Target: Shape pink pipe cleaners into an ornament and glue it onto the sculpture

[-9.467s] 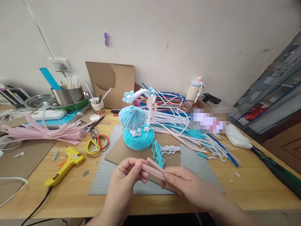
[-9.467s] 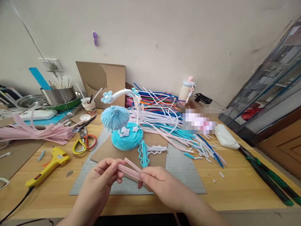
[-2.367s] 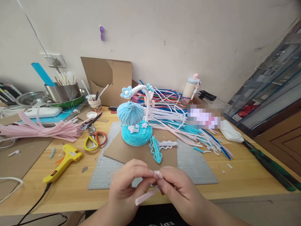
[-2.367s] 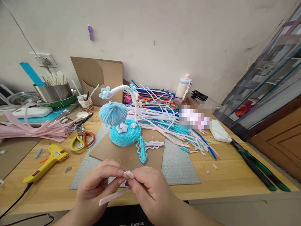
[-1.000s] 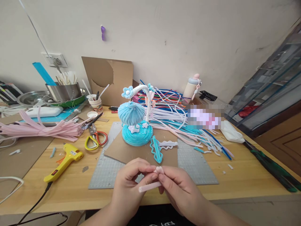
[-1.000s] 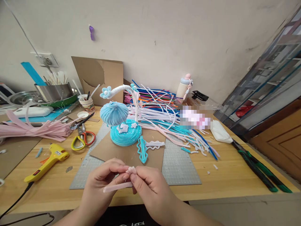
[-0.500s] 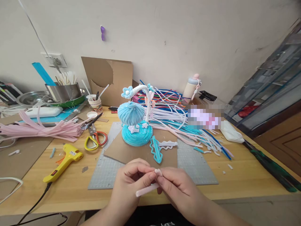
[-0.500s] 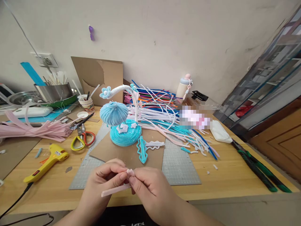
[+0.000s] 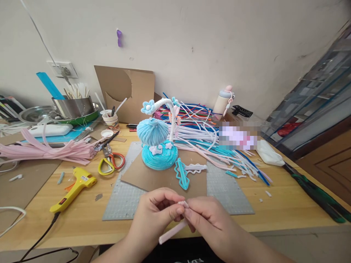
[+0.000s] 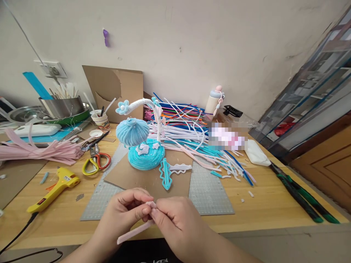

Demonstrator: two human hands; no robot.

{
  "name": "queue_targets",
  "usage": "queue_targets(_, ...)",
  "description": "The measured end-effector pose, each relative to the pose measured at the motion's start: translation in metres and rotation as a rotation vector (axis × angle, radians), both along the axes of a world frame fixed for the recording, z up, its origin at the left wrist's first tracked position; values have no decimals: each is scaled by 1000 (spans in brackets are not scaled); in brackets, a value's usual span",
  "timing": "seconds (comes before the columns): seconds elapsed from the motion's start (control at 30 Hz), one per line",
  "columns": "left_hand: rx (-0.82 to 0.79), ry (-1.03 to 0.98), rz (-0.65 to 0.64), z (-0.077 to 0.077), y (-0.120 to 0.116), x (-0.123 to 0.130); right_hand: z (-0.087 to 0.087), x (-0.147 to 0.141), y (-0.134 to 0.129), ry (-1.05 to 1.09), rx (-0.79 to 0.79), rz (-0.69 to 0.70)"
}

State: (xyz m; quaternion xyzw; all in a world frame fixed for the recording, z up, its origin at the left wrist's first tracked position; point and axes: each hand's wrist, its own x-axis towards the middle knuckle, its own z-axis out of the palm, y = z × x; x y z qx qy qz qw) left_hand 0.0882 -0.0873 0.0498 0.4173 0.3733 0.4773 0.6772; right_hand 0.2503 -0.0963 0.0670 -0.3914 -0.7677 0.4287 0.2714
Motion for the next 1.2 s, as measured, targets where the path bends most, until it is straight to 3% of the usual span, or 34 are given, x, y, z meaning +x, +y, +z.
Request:
queue_targets(0.23, 71, 42, 92, 4, -1, 2, 0, 2, 0, -246, 259, 5)
queue_targets(0.5, 222, 238, 47, 3, -3, 0, 0, 3, -2, -387, 257, 29)
queue_targets(0.67, 58, 142, 80, -1, 2, -2, 1, 3, 4, -226, 100, 3)
queue_targets(0.83, -130, -116, 261, -5, 19, -10, -5, 9, 12, 153, -101, -75)
queue_targets(1.0, -269, -195, 247, -9, 26, -9, -2, 7, 18, 63, 29, -19)
queue_targets(1.2, -277, -198, 273, -13, 26, -6, 7, -1, 20, -58, 212, 18)
